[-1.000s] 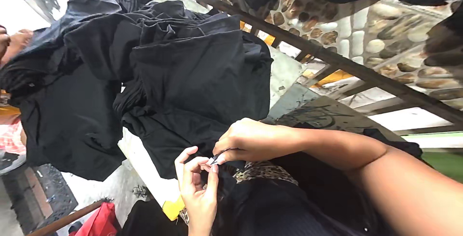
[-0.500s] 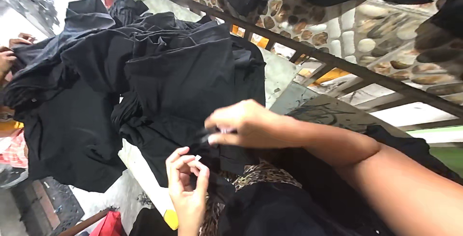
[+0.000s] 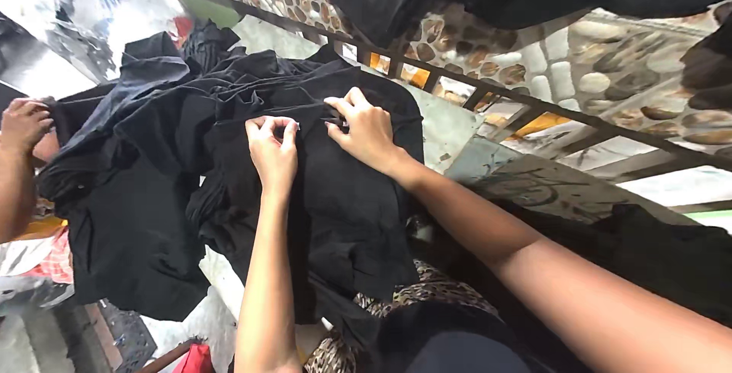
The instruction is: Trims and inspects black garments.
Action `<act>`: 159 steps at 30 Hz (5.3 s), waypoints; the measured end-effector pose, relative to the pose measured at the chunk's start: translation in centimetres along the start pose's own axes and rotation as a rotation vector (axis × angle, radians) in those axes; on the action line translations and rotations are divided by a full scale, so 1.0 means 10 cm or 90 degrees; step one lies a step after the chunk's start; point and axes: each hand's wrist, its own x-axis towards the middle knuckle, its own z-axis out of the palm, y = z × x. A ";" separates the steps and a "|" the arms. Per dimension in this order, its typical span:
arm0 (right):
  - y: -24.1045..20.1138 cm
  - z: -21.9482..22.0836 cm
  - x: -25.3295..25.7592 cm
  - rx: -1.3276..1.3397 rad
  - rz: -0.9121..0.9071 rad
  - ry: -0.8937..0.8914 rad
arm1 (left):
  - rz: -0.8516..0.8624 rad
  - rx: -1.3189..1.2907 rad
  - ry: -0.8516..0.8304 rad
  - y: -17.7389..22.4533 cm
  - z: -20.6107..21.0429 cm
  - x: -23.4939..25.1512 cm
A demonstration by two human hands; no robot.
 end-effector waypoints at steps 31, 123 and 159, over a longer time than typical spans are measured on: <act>-0.66 -0.34 -1.94 0.148 -0.314 -0.214 | -0.197 -0.034 0.037 -0.91 -1.35 -2.90; -0.49 -0.31 -1.99 0.128 -0.206 -0.301 | -0.284 -0.409 0.231 -0.39 -1.03 -2.52; -0.48 -0.65 -1.04 0.999 0.393 -0.369 | -0.310 -0.683 0.165 -0.13 -1.17 -1.91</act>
